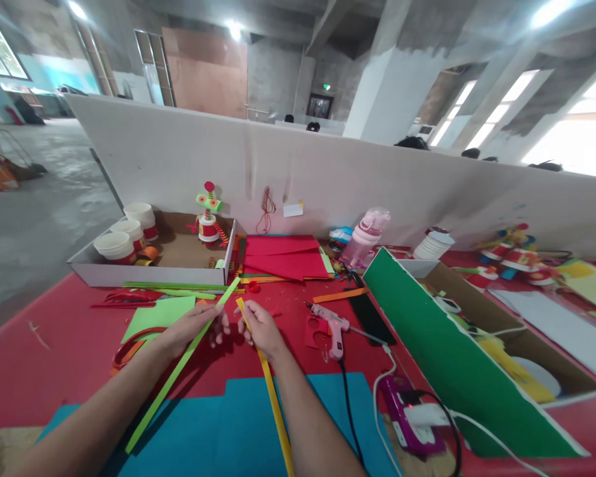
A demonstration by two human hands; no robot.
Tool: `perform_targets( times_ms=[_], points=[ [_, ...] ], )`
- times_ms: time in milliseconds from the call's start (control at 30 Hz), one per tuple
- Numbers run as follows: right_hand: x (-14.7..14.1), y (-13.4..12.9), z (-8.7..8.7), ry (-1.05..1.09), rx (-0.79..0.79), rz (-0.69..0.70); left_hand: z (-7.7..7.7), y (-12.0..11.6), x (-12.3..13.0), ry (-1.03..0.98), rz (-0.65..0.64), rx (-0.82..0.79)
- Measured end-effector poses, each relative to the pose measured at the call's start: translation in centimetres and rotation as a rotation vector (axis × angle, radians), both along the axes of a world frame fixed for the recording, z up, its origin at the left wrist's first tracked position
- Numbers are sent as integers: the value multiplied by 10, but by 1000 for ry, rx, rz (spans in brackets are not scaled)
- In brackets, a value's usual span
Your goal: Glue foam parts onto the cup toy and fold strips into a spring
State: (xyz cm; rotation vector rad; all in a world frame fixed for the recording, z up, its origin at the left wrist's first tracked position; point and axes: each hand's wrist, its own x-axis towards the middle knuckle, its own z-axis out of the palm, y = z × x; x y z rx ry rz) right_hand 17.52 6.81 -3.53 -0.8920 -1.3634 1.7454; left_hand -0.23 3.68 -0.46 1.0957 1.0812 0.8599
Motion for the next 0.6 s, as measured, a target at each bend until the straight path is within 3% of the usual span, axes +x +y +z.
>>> perform_targets(
  times_ms=[200,600],
  points=[
    [-2,3,-7,37,51,-102,-5,-9,11,-55,-97,-49],
    [5,5,-3,24,-68,-128,-7,-12,11,-48,-219,-148]
  ],
)
